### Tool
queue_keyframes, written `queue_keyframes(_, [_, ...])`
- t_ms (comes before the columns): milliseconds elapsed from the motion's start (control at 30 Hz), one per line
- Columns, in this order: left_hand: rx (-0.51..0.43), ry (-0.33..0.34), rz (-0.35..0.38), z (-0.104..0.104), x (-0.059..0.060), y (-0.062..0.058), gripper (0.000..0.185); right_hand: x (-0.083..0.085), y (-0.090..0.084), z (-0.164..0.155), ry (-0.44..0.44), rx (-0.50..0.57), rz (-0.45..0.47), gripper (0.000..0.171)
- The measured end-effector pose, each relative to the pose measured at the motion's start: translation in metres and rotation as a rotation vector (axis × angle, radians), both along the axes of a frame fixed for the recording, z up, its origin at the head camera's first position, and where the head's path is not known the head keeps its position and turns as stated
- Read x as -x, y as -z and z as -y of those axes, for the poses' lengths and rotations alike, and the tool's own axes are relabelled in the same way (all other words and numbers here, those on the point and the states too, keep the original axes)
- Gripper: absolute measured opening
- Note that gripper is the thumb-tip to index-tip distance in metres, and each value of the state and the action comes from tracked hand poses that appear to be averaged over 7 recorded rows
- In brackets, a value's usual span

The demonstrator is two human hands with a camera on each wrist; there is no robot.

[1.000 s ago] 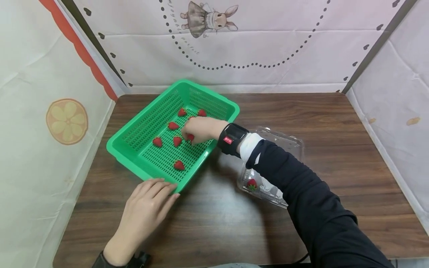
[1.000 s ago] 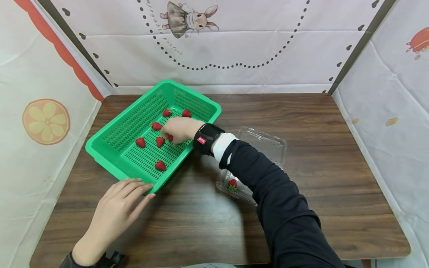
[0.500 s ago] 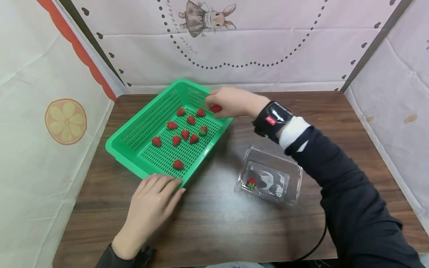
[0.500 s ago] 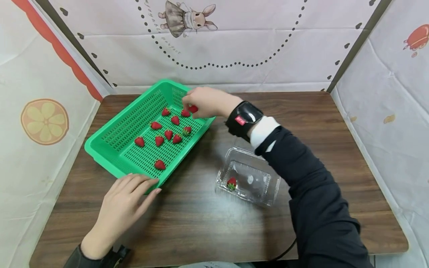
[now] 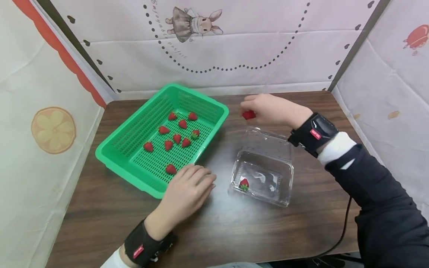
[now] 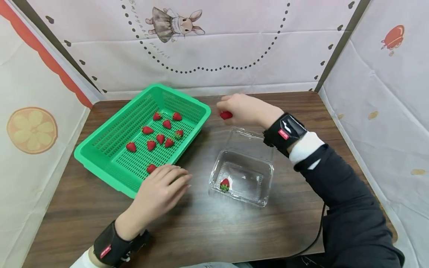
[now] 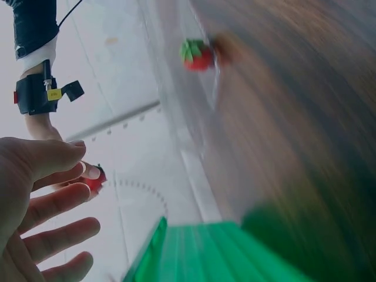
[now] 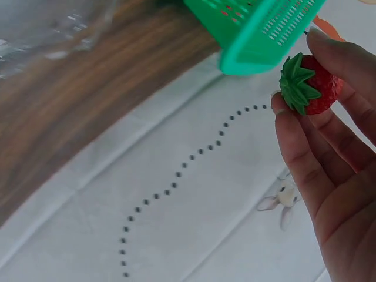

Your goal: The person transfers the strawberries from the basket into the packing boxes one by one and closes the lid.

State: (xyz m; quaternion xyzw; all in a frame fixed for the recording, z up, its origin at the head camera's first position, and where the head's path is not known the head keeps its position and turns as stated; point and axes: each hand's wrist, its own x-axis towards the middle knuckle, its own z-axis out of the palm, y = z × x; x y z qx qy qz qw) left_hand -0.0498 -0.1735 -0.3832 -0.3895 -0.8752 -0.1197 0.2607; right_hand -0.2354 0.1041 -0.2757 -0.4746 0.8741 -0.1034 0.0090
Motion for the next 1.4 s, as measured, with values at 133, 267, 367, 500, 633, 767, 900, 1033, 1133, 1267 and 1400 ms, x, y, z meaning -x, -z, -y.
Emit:
queue_keyframes(133, [0.038,0.046,0.014,-0.016,0.007,0.007,0.021,-0.013,0.015,-0.017,0.005,-0.003,0.048,0.019])
queue_keyframes(267, [0.077,0.079,0.014,-0.026,0.013,0.017,0.023,-0.026,0.033,-0.027,-0.02,-0.018,0.071,0.02])
queue_keyframes(367, [0.102,0.089,0.031,-0.031,0.016,0.022,0.022,-0.038,0.046,-0.03,-0.033,-0.043,0.08,0.021])
queue_keyframes(500, [0.12,0.088,0.069,-0.035,0.017,0.028,0.022,-0.054,0.065,-0.025,-0.047,-0.083,0.077,0.021])
queue_keyframes(633, [0.137,0.085,0.091,-0.038,0.017,0.033,0.024,-0.067,0.086,-0.018,-0.066,-0.126,0.111,0.021])
queue_keyframes(767, [0.149,0.081,0.1,-0.041,0.017,0.037,0.024,-0.072,0.105,-0.014,-0.083,-0.162,0.16,0.02])
queue_keyframes(900, [0.16,0.078,0.106,-0.044,0.018,0.04,0.024,-0.073,0.116,-0.012,-0.063,-0.192,0.196,0.023])
queue_keyframes(1033, [0.161,0.071,0.101,-0.045,0.018,0.041,0.022,-0.074,0.118,-0.008,-0.017,-0.227,0.222,0.028])
queue_keyframes(1133, [0.155,0.069,0.091,-0.045,0.018,0.042,0.02,-0.075,0.12,-0.003,0.004,-0.253,0.218,0.029])
queue_keyframes(1267, [0.158,0.079,0.076,-0.045,0.017,0.044,0.02,-0.077,0.127,0.001,-0.016,-0.29,0.199,0.022])
queue_keyframes(1400, [0.162,0.088,0.071,-0.046,0.016,0.044,0.02,-0.08,0.133,0.004,-0.047,-0.305,0.154,0.019])
